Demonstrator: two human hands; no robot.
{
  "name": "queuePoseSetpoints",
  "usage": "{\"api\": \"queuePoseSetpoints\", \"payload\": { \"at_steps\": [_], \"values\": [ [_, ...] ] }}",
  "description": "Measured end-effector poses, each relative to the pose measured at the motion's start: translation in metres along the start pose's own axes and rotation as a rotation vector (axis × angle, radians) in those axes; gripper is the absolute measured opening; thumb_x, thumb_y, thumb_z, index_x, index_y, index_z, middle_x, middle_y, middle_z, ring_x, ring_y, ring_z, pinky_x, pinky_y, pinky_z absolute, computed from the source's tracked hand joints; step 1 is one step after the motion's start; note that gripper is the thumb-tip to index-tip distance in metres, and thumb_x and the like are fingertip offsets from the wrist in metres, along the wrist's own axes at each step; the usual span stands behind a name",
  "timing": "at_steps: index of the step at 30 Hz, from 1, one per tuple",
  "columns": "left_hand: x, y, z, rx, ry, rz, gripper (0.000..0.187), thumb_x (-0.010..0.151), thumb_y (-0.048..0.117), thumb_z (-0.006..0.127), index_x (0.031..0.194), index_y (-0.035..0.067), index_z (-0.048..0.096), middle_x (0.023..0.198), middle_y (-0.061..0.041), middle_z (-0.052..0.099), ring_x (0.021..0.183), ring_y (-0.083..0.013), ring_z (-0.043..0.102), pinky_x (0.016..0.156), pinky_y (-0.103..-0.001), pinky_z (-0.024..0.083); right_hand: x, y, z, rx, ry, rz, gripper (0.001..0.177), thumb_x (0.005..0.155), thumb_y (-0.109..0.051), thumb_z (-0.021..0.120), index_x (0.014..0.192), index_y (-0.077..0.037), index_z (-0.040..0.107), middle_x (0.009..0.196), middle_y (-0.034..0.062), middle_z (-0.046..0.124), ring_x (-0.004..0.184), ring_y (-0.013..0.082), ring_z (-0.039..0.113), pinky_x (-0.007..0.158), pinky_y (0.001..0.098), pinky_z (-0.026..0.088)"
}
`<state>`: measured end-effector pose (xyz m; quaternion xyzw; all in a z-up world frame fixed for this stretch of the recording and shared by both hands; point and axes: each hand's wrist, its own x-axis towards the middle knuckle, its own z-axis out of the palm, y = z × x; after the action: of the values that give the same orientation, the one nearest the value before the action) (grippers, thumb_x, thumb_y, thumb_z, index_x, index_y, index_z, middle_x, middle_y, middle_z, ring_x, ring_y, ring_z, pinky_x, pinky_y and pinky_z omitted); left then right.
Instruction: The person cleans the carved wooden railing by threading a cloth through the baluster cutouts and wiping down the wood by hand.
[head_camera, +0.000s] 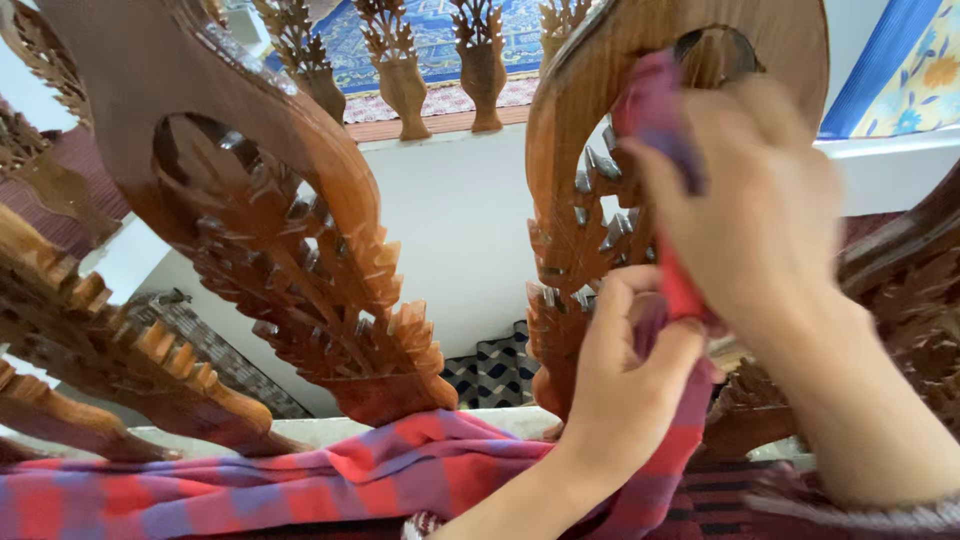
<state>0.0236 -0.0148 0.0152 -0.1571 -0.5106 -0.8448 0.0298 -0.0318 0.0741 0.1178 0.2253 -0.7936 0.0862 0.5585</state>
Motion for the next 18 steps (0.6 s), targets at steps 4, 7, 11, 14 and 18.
{"api": "queuePoseSetpoints", "payload": {
  "at_steps": [4, 7, 11, 14, 18],
  "values": [
    [0.007, -0.010, -0.011, -0.222, 0.014, 0.061, 0.027, 0.103, 0.001, 0.054, 0.128, -0.002, 0.046, 0.102, -0.010, 0.063, 0.083, -0.0116, 0.062, 0.075, -0.028, 0.054, 0.006, -0.020, 0.006, 0.010, -0.212, 0.048, 0.036, 0.095, -0.028, 0.080, 0.108, 0.002, 0.067, 0.099, 0.0170, 0.064, 0.065, 0.0358, 0.067, 0.050, 0.0441, 0.051],
    [0.004, -0.015, -0.012, -0.168, 0.006, 0.093, 0.027, 0.100, 0.000, 0.052, 0.126, -0.002, 0.045, 0.099, -0.012, 0.063, 0.080, -0.0140, 0.063, 0.075, -0.028, 0.054, 0.000, -0.023, 0.004, -0.062, -0.274, 0.098, 0.043, 0.098, -0.030, 0.078, 0.124, 0.002, 0.065, 0.100, 0.0161, 0.064, 0.066, 0.0366, 0.068, 0.051, 0.0466, 0.052],
    [-0.002, 0.004, -0.002, -0.072, 0.003, -0.035, 0.027, 0.101, 0.004, 0.053, 0.126, 0.000, 0.046, 0.106, -0.008, 0.064, 0.079, -0.0112, 0.062, 0.071, -0.027, 0.053, 0.016, -0.005, 0.000, -0.009, -0.214, -0.009, 0.030, 0.091, -0.026, 0.082, 0.104, -0.002, 0.068, 0.098, 0.0152, 0.065, 0.073, 0.0389, 0.067, 0.058, 0.0474, 0.053],
    [-0.002, 0.019, 0.000, -0.027, 0.014, -0.025, 0.027, 0.100, 0.005, 0.054, 0.126, 0.001, 0.048, 0.105, -0.009, 0.066, 0.079, -0.0106, 0.063, 0.070, -0.027, 0.054, 0.024, 0.006, 0.003, 0.049, -0.147, -0.096, 0.029, 0.087, -0.022, 0.084, 0.098, -0.001, 0.067, 0.098, 0.0154, 0.065, 0.076, 0.0388, 0.067, 0.062, 0.0463, 0.053],
    [0.001, 0.021, -0.002, -0.081, 0.054, -0.015, 0.027, 0.099, 0.005, 0.054, 0.126, 0.002, 0.051, 0.102, -0.010, 0.067, 0.076, -0.0100, 0.063, 0.071, -0.028, 0.056, 0.020, 0.015, 0.014, 0.087, -0.154, -0.068, 0.028, 0.090, -0.022, 0.085, 0.102, -0.004, 0.067, 0.103, 0.0131, 0.067, 0.082, 0.0388, 0.066, 0.069, 0.0472, 0.052]
  ]
}}
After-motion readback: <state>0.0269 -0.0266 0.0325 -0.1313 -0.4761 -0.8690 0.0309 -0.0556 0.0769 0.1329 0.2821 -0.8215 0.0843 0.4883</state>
